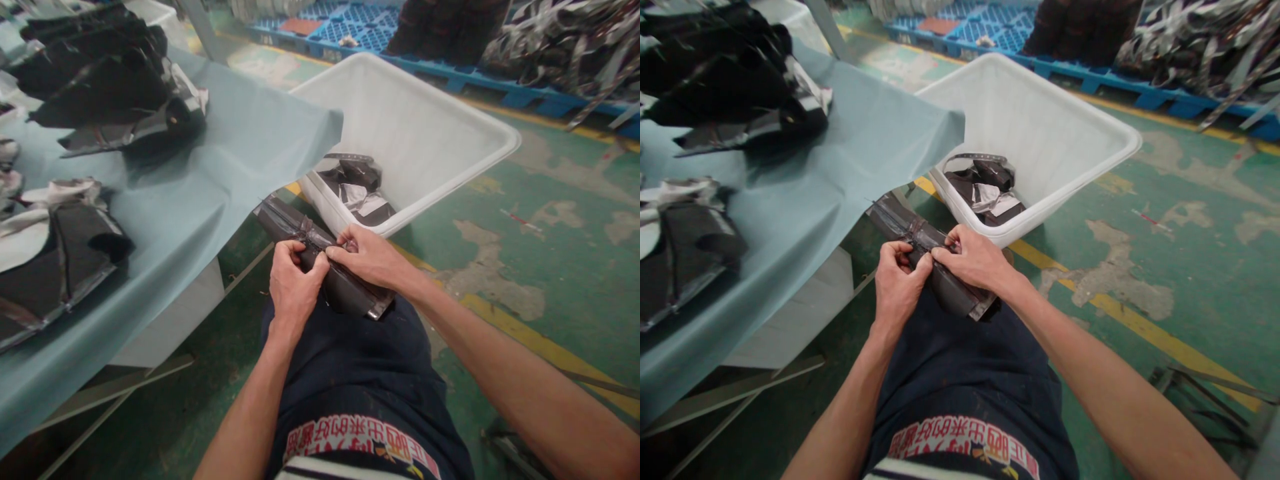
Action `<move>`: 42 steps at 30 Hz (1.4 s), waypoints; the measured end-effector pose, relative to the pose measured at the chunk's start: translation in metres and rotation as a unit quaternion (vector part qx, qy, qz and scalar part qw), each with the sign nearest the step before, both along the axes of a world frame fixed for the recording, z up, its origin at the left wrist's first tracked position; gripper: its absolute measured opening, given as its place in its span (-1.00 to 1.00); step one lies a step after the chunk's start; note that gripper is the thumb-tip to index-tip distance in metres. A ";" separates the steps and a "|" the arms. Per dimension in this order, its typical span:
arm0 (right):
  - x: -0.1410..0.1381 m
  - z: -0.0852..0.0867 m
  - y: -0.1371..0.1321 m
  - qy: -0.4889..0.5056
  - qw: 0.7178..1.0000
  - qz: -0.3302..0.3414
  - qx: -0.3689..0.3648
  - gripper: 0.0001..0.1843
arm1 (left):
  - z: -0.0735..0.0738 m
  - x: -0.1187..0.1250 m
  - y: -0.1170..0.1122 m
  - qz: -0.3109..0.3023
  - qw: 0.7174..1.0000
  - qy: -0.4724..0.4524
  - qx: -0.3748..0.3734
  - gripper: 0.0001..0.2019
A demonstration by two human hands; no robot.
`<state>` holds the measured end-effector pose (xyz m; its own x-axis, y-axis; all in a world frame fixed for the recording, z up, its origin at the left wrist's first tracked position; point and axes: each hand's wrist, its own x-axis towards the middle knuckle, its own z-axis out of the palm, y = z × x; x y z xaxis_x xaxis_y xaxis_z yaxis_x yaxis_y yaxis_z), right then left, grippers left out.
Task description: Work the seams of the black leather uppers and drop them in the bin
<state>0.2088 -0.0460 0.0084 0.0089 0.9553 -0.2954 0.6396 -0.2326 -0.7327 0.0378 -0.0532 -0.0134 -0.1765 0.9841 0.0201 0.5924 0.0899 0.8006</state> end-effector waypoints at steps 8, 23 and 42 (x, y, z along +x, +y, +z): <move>-0.013 0.009 0.010 -0.162 0.987 0.004 -0.001 -0.76 | -0.016 0.014 -0.004 0.047 0.996 -0.069 0.036 -0.71; -0.007 -0.006 -0.015 -0.050 0.988 -0.072 0.124 -0.64 | -0.021 0.014 -0.011 0.042 0.988 -0.145 0.043 -0.72; -0.010 0.036 -0.023 -0.261 0.959 0.100 0.055 -0.75 | -0.043 0.029 -0.018 0.073 0.987 -0.062 0.130 -0.59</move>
<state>0.1992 -0.0687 0.0441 -0.0582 0.9786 -0.1974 0.9494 -0.0069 -0.3140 0.0665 -0.0709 -0.0568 -0.3327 0.9127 0.2370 0.4835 -0.0506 0.8739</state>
